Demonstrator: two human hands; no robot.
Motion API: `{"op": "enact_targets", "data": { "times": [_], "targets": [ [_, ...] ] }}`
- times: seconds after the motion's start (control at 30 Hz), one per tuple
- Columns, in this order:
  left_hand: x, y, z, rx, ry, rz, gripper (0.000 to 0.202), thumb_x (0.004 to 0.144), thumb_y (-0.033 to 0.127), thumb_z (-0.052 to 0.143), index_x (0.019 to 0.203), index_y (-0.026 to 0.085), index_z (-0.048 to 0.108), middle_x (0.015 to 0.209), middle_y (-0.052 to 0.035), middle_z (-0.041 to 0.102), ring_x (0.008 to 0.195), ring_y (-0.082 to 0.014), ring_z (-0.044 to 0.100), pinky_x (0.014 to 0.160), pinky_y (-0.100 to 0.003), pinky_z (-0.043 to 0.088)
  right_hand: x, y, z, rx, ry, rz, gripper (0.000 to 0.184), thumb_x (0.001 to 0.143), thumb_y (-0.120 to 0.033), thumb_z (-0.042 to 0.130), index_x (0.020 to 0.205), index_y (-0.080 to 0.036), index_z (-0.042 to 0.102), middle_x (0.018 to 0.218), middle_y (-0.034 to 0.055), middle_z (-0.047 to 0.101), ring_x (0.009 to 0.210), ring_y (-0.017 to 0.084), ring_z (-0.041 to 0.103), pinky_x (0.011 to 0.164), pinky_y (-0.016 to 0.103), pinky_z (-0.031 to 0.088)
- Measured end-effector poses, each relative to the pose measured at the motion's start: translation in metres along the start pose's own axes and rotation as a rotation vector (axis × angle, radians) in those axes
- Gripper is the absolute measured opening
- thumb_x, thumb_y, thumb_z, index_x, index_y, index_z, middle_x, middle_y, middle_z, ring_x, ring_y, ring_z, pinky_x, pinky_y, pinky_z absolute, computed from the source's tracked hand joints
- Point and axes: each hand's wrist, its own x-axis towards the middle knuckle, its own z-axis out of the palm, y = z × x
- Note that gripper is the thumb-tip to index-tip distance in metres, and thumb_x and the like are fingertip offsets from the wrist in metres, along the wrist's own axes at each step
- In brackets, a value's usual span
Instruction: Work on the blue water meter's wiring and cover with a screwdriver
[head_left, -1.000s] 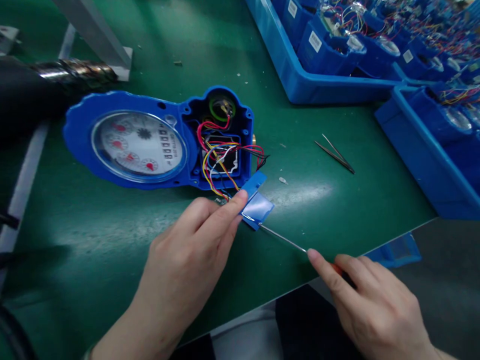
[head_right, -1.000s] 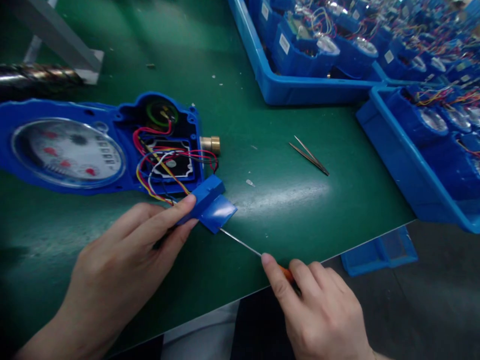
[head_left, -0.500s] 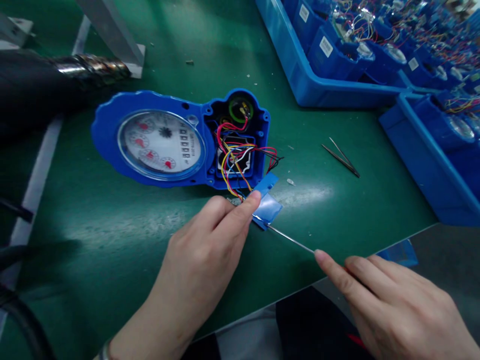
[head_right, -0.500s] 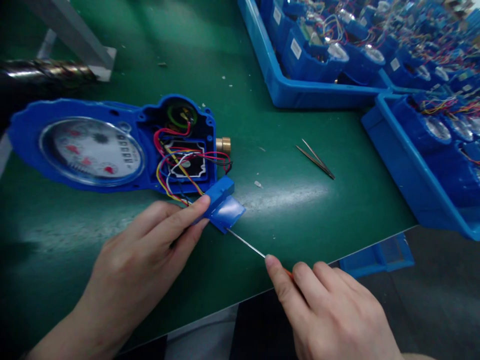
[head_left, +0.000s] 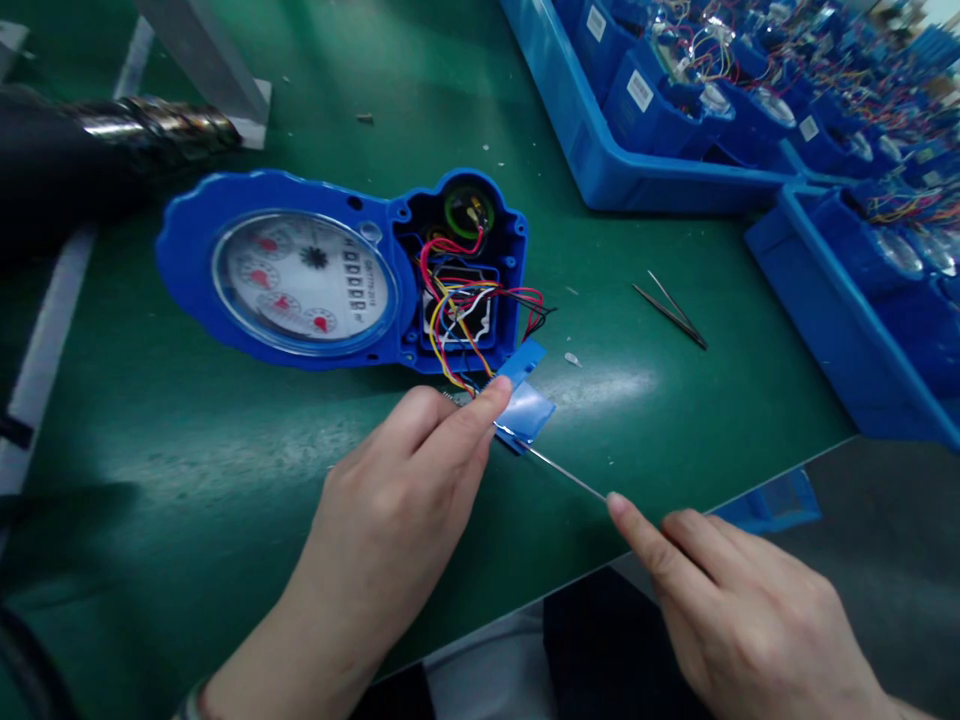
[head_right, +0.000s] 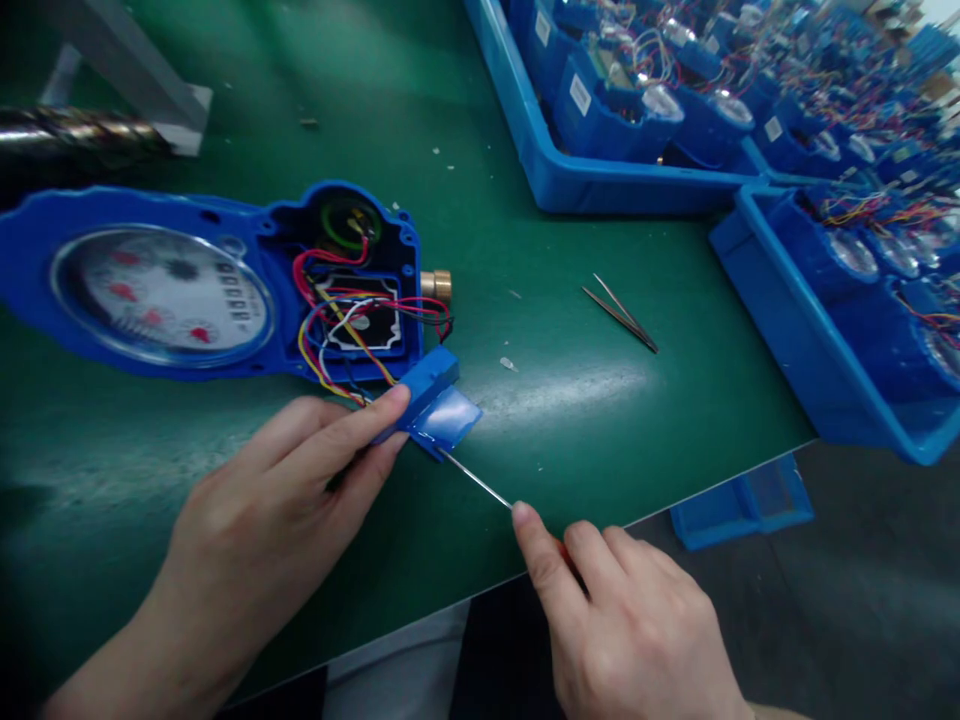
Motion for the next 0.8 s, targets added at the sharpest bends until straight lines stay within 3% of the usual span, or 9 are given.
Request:
{"op": "enact_targets", "data": {
  "times": [0.27,0.47,0.53,0.6,0.8],
  "targets": [
    [0.002,-0.001,0.002,0.009,-0.019,-0.024,0.039,0.089,0.022,0.063,0.127,0.025,0.054,0.082,0.0022,0.058,0.067,-0.0106,0.059,0.06,-0.022,0.047,-0.013,0.005,0.01,0.138,0.092,0.306,0.039,0.099,-0.014,0.044,0.137,-0.02,0.051,0.088,0.0031,0.06,0.072,0.015,0.058,0.065,0.028,0.045],
    [0.003,0.0,0.002,0.007,-0.024,-0.071,0.037,0.09,0.022,0.06,0.127,0.024,0.055,0.091,-0.0008,0.062,0.075,-0.0134,0.063,0.066,-0.023,0.05,0.013,0.028,0.044,0.05,0.213,0.446,0.031,0.098,-0.02,0.05,0.127,-0.019,0.059,0.102,0.0117,0.058,0.09,0.026,0.054,0.08,0.042,0.048],
    [0.003,0.0,0.002,-0.018,-0.025,-0.095,0.037,0.091,0.021,0.058,0.128,0.024,0.055,0.098,-0.0022,0.063,0.081,-0.0143,0.063,0.07,-0.024,0.051,0.032,0.029,0.048,0.055,0.294,0.419,0.03,0.096,-0.02,0.052,0.125,-0.018,0.061,0.113,0.0147,0.055,0.102,0.03,0.05,0.087,0.049,0.045],
    [0.003,-0.001,0.001,-0.079,-0.027,-0.112,0.037,0.092,0.019,0.055,0.129,0.023,0.054,0.104,-0.0036,0.063,0.088,-0.0153,0.063,0.077,-0.025,0.051,0.052,0.023,0.046,0.247,0.32,0.315,0.029,0.096,-0.019,0.053,0.124,-0.016,0.06,0.117,0.0145,0.054,0.108,0.028,0.049,0.092,0.048,0.044],
    [0.001,-0.003,-0.004,-0.28,0.042,-0.207,0.037,0.093,0.019,0.051,0.129,0.027,0.053,0.103,-0.0038,0.06,0.089,-0.0166,0.06,0.077,-0.029,0.051,0.084,0.004,0.036,0.857,0.21,0.048,0.016,0.097,-0.021,0.055,0.11,-0.017,0.063,0.108,0.0085,0.054,0.103,0.02,0.053,0.09,0.036,0.048]
  ]
}}
